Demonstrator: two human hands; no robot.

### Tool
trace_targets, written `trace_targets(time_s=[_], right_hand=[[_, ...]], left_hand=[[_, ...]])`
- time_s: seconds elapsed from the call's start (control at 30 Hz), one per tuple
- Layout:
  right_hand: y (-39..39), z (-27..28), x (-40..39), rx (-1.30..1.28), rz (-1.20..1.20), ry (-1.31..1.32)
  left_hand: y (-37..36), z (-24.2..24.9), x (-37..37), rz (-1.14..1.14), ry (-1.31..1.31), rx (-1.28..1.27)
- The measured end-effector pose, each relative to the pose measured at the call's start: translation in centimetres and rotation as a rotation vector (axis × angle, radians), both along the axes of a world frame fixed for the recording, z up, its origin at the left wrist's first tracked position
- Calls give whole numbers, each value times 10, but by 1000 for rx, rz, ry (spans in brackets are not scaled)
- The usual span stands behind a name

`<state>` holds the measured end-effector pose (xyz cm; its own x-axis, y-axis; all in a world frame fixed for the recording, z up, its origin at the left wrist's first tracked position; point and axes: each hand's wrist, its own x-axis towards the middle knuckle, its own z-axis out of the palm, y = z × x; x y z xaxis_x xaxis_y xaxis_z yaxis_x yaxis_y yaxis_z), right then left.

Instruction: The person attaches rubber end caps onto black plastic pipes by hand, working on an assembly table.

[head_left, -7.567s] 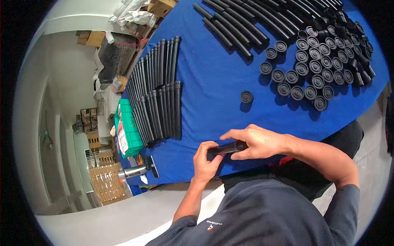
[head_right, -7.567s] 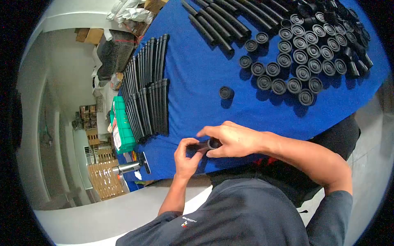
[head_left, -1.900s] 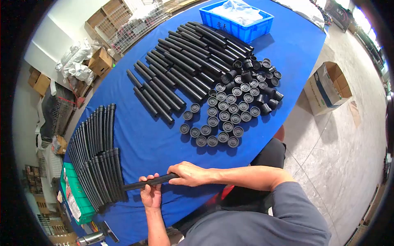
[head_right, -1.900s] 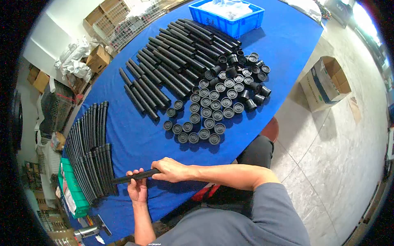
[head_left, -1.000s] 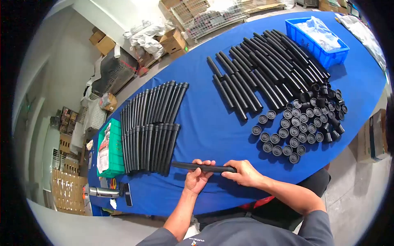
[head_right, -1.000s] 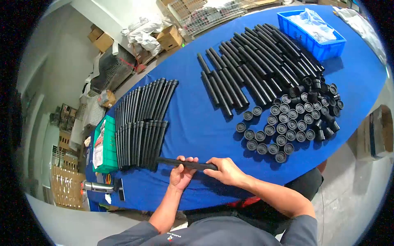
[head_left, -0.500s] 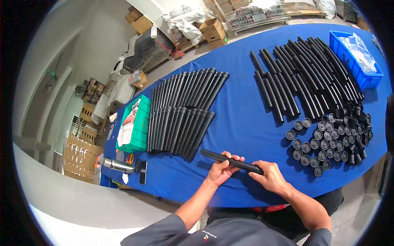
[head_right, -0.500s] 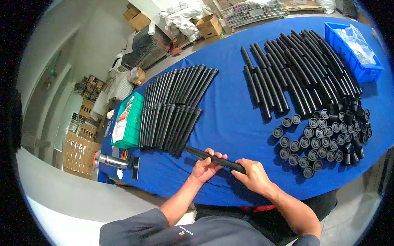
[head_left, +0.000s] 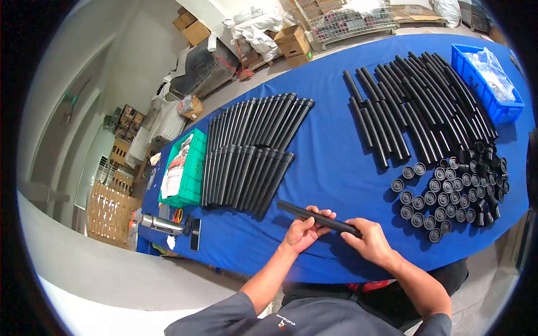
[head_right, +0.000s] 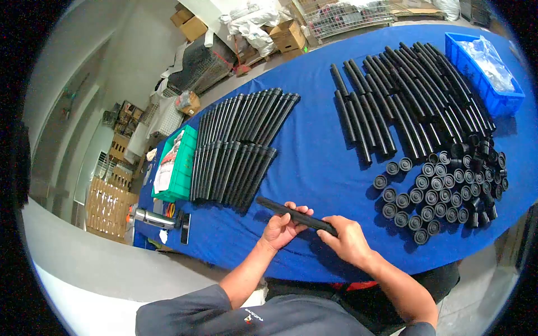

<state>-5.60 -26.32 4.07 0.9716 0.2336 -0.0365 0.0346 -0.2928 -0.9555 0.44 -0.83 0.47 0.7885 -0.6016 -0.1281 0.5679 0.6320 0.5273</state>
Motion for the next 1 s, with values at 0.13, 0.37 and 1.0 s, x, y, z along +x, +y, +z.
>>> trace_targets(time_s=[0.13,0.37,1.0], right_hand=[[0,1,-4,-185,14,-349],[0,-3,-1,-172,-24,-369],[3,-4,-4,-250,-51,-445]], left_hand=[[6,-8,1,-4,-40,-3],[-1,3,1,8,-9,28],[4,-8,3,-1,-17,11]])
